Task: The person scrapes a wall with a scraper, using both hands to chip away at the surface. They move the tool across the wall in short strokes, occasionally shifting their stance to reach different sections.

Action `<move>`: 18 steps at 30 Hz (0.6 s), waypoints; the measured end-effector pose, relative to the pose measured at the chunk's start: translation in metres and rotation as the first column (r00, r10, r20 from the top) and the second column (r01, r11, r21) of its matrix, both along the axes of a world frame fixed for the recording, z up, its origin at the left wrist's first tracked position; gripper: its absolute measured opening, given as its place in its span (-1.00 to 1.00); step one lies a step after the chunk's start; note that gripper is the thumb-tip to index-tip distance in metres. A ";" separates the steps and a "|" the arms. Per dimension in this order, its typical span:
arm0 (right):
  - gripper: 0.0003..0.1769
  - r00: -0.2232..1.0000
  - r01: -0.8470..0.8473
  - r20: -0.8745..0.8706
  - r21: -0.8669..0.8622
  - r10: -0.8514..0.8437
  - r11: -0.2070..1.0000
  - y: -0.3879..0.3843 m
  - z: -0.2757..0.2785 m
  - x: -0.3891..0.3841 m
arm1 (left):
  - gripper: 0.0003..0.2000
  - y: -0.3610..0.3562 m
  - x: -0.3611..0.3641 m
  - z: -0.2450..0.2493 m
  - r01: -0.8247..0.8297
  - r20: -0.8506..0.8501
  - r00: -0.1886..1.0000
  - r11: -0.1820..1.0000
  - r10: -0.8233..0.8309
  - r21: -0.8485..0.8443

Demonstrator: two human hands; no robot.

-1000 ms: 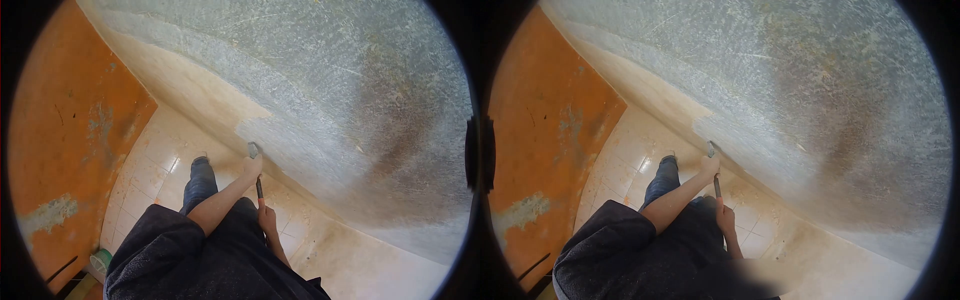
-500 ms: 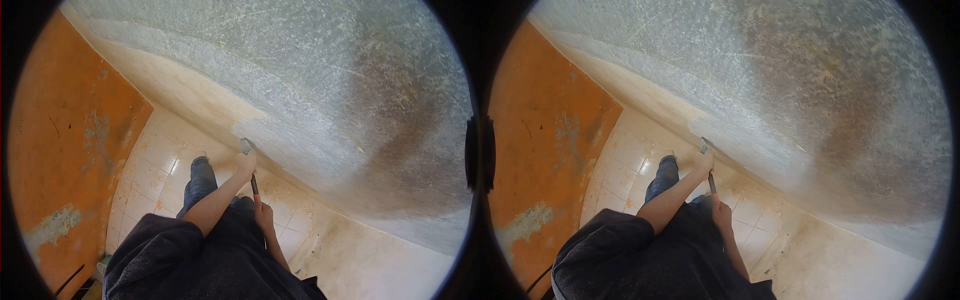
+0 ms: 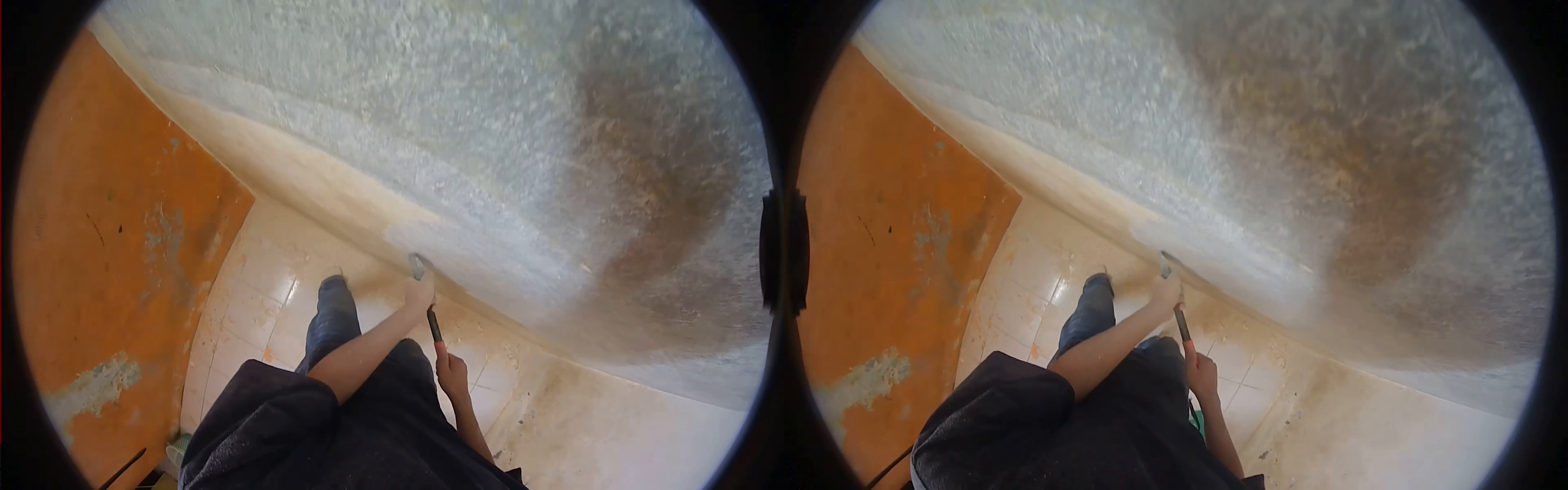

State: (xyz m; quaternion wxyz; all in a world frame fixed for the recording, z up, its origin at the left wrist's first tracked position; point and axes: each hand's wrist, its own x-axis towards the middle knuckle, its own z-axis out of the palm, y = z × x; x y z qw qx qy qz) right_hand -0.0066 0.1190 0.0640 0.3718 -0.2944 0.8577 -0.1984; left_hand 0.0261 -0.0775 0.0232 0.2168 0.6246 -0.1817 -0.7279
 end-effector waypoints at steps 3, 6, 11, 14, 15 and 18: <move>-0.17 0.993 -0.086 -0.078 0.039 0.089 0.996 -0.020 0.003 0.004 | -0.74 -0.019 0.012 -0.001 -0.019 -0.055 0.998 0.998 0.022 0.052; -0.16 0.997 -0.042 -0.064 -0.014 0.041 0.999 -0.033 -0.007 0.023 | -0.74 -0.032 0.026 -0.023 -0.007 -0.072 0.997 1.000 0.006 -0.012; -0.26 0.999 0.007 -0.037 0.077 -0.004 0.997 -0.008 0.012 0.005 | -0.73 -0.008 0.009 0.014 0.000 -0.129 0.992 0.995 0.013 0.098; -0.27 0.998 -0.038 -0.053 -0.012 0.037 0.999 -0.024 -0.001 0.009 | -0.72 -0.024 0.019 -0.039 -0.027 -0.069 0.997 0.999 0.030 0.047; -0.27 0.996 -0.057 -0.066 -0.072 0.052 0.996 -0.037 0.000 0.016 | -0.72 -0.032 0.022 -0.035 -0.021 -0.066 0.998 0.998 0.024 0.051; -0.26 0.999 -0.024 -0.032 -0.062 0.022 0.998 -0.035 0.003 0.016 | -0.73 -0.036 0.030 -0.017 -0.089 -0.073 0.993 0.995 0.092 0.049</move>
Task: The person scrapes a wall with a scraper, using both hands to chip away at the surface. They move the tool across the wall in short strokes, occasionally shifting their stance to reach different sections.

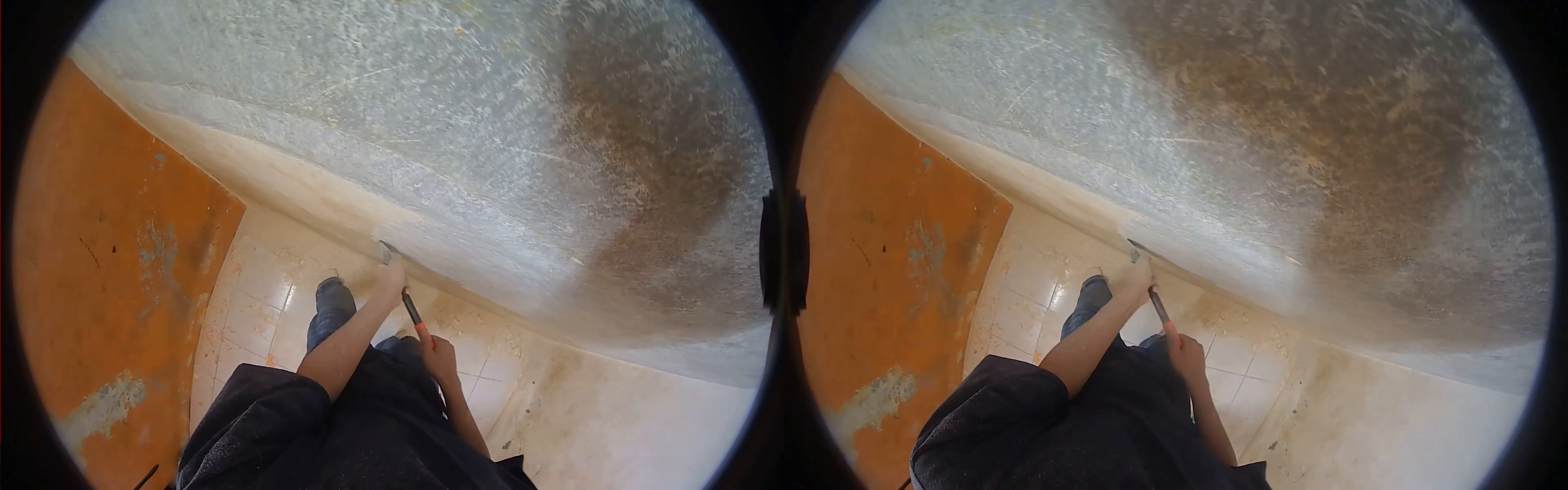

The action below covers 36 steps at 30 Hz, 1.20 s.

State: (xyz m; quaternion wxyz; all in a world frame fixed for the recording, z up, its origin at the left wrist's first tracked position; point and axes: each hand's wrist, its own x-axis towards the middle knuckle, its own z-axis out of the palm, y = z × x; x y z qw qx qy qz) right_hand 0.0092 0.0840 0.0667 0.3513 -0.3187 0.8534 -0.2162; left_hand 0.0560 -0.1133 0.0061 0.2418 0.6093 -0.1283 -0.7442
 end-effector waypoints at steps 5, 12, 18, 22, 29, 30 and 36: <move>-0.24 0.999 0.038 0.005 0.073 -0.039 0.997 0.028 0.003 -0.020 | -0.75 0.019 -0.017 0.019 0.081 -0.077 0.994 0.995 -0.077 0.058; -0.25 0.997 0.078 -0.011 -0.007 -0.078 0.997 0.033 -0.001 -0.017 | -0.74 0.018 -0.024 0.018 0.049 -0.062 0.997 0.999 -0.047 0.023; -0.29 0.997 -0.009 -0.081 0.037 0.012 0.999 0.028 -0.002 -0.010 | -0.75 0.016 -0.016 0.015 0.060 -0.114 0.992 0.997 -0.054 0.052; -0.28 0.995 0.072 -0.065 0.013 -0.071 0.997 0.023 -0.001 0.013 | -0.75 0.011 -0.005 0.013 0.094 -0.126 0.988 0.996 -0.092 0.006; -0.25 0.998 0.021 -0.059 -0.028 -0.023 0.999 0.010 -0.003 0.025 | -0.75 0.004 0.003 -0.013 0.092 -0.128 0.988 0.995 -0.088 0.026; -0.25 0.998 0.039 -0.038 -0.109 -0.043 0.993 0.010 -0.008 0.030 | -0.75 0.000 0.008 -0.014 0.111 -0.133 0.985 0.994 -0.109 0.009; -0.28 0.999 0.025 -0.044 0.053 -0.022 0.998 0.030 -0.003 -0.008 | -0.73 0.020 -0.012 0.025 0.088 -0.238 0.969 0.994 -0.072 0.058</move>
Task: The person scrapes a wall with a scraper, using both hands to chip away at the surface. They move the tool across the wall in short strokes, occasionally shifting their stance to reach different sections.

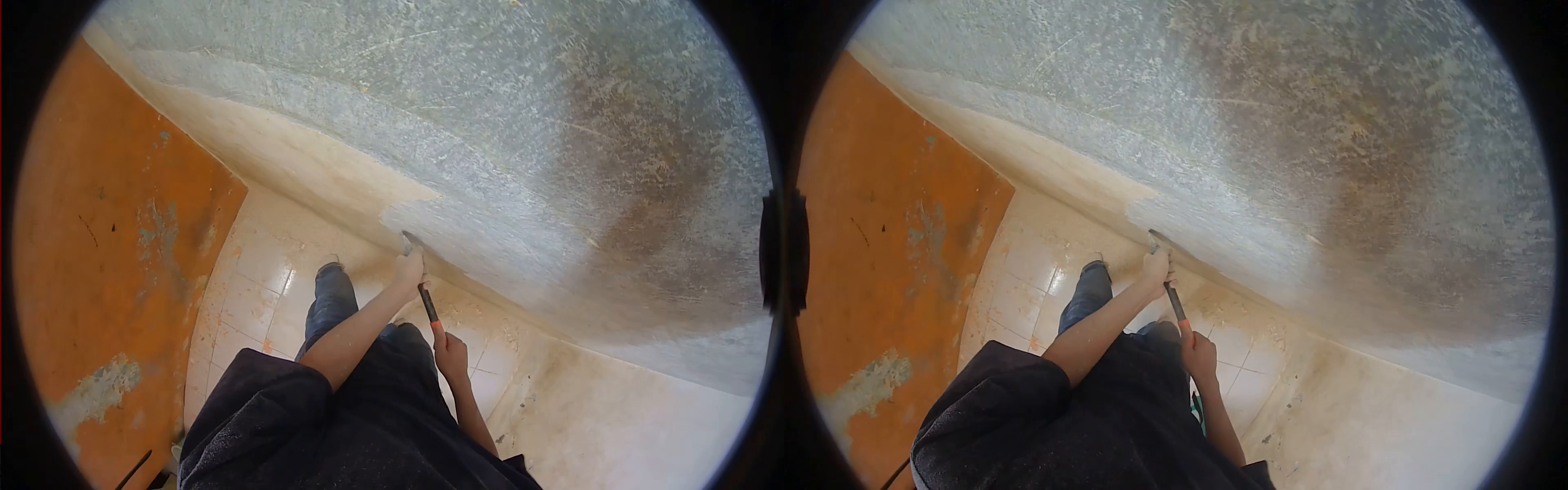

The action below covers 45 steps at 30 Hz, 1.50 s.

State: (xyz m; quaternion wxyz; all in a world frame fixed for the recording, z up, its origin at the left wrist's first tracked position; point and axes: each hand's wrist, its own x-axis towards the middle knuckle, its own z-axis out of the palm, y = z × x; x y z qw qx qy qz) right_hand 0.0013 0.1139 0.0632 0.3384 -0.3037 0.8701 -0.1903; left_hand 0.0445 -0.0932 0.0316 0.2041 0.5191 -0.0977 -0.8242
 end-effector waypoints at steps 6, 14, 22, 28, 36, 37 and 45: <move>-0.25 0.999 -0.032 -0.020 -0.032 0.031 0.999 -0.009 -0.007 0.015 | -0.73 -0.016 0.012 -0.021 0.014 0.017 1.000 1.000 -0.014 -0.024; -0.26 0.999 0.009 -0.033 -0.075 -0.011 0.997 -0.022 -0.013 0.028 | -0.73 -0.028 0.017 -0.031 0.006 0.092 0.996 1.000 -0.005 -0.006; -0.26 0.996 -0.032 -0.090 -0.043 0.028 0.999 -0.010 -0.009 0.007 | -0.75 -0.016 0.010 -0.023 0.032 -0.028 0.999 0.999 -0.032 -0.006; -0.29 0.999 0.024 0.044 -0.008 -0.024 1.000 -0.018 -0.010 0.046 | -0.72 -0.015 0.012 -0.018 0.036 0.191 0.981 0.997 -0.022 -0.071; -0.32 0.979 0.079 0.202 -0.235 -0.031 0.969 0.008 -0.049 0.018 | -0.75 0.002 0.016 -0.049 0.025 0.052 0.999 0.963 -0.011 -0.268; -0.34 0.953 0.157 0.296 -0.321 -0.059 0.934 0.014 -0.052 0.008 | -0.74 0.011 0.010 -0.039 -0.004 0.082 0.996 0.944 0.033 -0.329; -0.47 0.667 0.393 0.711 -0.082 -0.223 0.916 0.103 -0.002 -0.067 | -0.60 0.110 -0.054 -0.011 0.157 0.055 0.988 0.906 -0.147 -0.394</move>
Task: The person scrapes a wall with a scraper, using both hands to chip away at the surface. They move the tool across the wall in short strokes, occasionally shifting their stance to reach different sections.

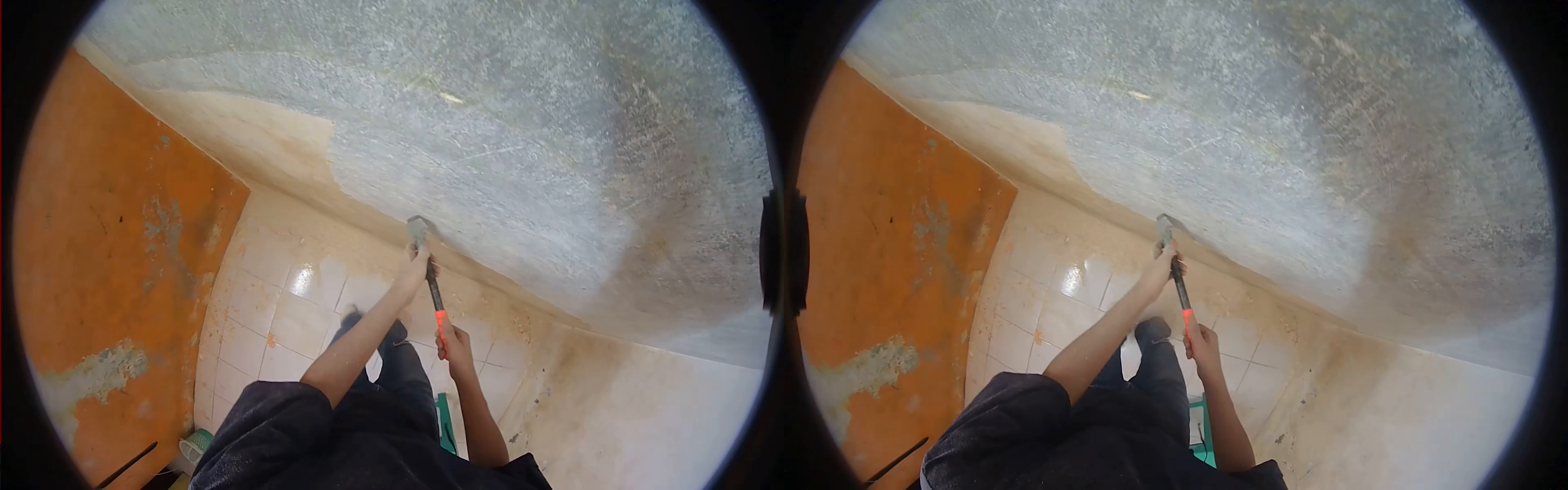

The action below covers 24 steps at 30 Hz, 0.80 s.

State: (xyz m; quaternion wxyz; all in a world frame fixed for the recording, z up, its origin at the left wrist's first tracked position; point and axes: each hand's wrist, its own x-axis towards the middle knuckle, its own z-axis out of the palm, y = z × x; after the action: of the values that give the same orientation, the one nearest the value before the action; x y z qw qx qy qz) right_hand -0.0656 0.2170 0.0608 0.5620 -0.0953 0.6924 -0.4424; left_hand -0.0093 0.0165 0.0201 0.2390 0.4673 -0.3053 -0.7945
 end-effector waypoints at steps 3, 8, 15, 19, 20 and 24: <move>-0.52 1.000 0.012 -0.012 0.000 -0.012 1.000 0.029 0.014 -0.016 | -0.59 0.037 -0.021 0.007 0.069 -0.041 0.997 0.997 -0.068 0.025; -0.56 0.996 0.091 0.022 -0.042 -0.090 0.995 0.053 0.021 -0.031 | -0.60 0.093 -0.041 -0.004 0.112 -0.130 0.985 0.994 -0.112 -0.012; -0.54 1.000 -0.026 0.015 -0.010 0.026 1.000 0.062 0.004 -0.049 | -0.60 0.144 -0.056 -0.007 -0.016 -0.216 0.975 0.991 0.045 0.136; -0.51 0.986 -0.165 -0.030 0.027 0.166 0.986 0.070 -0.015 -0.070 | -0.63 0.134 -0.081 -0.022 -0.194 -0.230 0.946 0.967 0.229 0.166; -0.51 0.980 -0.191 -0.054 0.008 0.191 0.982 0.070 -0.022 -0.078 | -0.64 0.132 -0.089 -0.028 -0.240 -0.203 0.946 0.967 0.254 0.091; -0.49 0.949 -0.268 -0.176 -0.001 0.263 0.964 0.038 -0.029 -0.079 | -0.66 0.111 -0.095 -0.037 -0.374 -0.128 0.918 0.927 0.376 0.038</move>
State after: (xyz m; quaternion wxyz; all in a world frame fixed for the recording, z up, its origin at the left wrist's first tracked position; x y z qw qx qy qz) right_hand -0.1443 0.2548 0.0321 0.5525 -0.2328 0.7141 -0.3615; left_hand -0.1038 0.1271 -0.0170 0.4034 0.4649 -0.1883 -0.7653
